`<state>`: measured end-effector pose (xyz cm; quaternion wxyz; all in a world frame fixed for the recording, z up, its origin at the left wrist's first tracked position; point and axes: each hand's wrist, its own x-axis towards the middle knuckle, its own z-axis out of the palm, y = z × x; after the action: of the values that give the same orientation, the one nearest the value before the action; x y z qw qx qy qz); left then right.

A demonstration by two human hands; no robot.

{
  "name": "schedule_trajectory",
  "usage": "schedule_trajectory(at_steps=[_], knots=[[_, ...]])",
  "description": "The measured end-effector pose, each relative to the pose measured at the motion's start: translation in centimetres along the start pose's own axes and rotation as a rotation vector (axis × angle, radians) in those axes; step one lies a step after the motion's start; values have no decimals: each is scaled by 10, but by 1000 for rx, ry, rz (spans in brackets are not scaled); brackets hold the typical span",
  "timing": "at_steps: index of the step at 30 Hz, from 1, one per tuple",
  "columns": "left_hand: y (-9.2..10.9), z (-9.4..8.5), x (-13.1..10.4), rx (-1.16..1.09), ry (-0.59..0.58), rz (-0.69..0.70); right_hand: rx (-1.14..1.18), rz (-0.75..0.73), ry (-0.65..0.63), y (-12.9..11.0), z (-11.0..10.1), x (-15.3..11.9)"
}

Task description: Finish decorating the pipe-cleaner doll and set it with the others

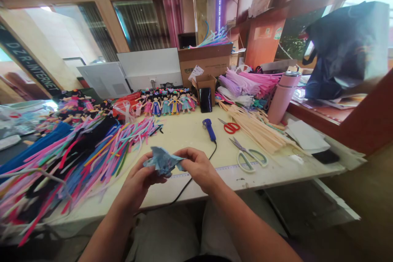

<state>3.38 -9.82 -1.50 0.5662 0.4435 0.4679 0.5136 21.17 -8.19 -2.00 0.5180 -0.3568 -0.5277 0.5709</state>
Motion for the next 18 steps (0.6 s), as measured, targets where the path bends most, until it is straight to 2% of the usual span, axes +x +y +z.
schedule_trajectory(at_steps=[2,4,7,10,12,14,16,18], knots=[[1,-6,2,-23,-2,-43,-11,16,21,0,-3,1],[0,-9,4,-15,-11,-28,-80,7,5,-1,-4,1],[-3,-8,4,76,-41,57,-197,14,-93,-2,-1,-1],[-7,-9,5,223,-58,149,-140,100,-157,2,5,-1],[-9,-12,5,258,-39,198,-27,100,-93,6,7,1],[-9,-15,6,229,-9,216,125,21,19,9,8,4],[-7,-17,7,169,1,201,264,-65,101,8,8,7],[-6,-17,7,67,10,168,308,-121,136,5,9,10]])
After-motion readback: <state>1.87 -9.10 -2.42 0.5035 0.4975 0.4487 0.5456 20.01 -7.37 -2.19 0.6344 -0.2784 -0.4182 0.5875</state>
